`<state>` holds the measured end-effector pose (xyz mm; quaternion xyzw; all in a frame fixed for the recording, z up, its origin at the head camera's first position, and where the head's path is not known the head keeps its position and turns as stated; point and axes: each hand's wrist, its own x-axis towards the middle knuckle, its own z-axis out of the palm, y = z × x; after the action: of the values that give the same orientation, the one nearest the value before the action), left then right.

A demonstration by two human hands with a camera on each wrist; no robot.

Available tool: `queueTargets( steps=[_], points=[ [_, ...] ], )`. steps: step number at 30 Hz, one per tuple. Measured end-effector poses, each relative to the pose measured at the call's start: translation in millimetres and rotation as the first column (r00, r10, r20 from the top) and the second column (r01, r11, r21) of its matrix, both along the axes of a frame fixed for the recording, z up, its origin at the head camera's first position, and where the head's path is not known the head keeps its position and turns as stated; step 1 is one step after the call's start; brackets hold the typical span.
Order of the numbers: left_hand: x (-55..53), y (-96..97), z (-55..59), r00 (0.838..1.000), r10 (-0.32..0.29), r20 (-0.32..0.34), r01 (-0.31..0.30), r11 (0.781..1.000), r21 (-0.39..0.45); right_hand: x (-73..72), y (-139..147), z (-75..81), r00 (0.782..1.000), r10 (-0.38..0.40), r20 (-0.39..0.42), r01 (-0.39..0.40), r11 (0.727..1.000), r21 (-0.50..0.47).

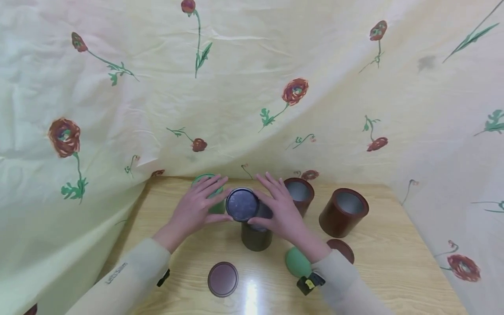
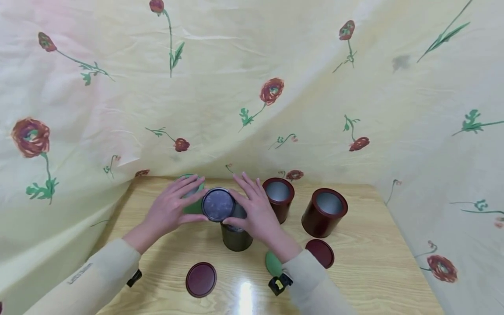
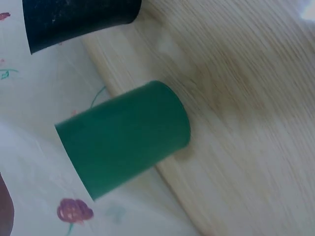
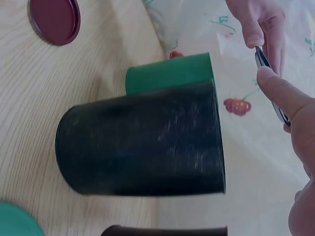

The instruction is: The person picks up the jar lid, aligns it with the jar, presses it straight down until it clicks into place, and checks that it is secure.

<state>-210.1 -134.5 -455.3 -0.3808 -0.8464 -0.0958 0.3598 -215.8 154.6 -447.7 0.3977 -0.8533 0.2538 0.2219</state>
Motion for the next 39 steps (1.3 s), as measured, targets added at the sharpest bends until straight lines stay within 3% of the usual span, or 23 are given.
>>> queueTargets(
  steps=[12,21,30,39],
  points=[
    [-8.0,29.6,2.2,0.996,-0.018,0.092,0.018,1.000,0.001,-7.5,30,-2.9,1.000,-0.007,0.009,0.007,1.000,0.004],
    [-11.3,40.3,0.5,0.982,-0.003,0.188,0.006,1.000,-0.014,-8.7,40,-5.3,0.995,-0.031,0.091,0.027,0.999,0.042],
    [-8.7,44.7,-1.5,0.940,0.047,0.339,-0.030,0.998,-0.054,-8.5,43,-11.8,0.982,-0.062,0.180,0.046,0.995,0.093],
    [-8.0,47.9,-2.2,0.855,0.023,0.519,-0.014,1.000,-0.020,-10.4,46,-15.4,0.968,-0.059,0.245,0.028,0.991,0.128]
  ],
)
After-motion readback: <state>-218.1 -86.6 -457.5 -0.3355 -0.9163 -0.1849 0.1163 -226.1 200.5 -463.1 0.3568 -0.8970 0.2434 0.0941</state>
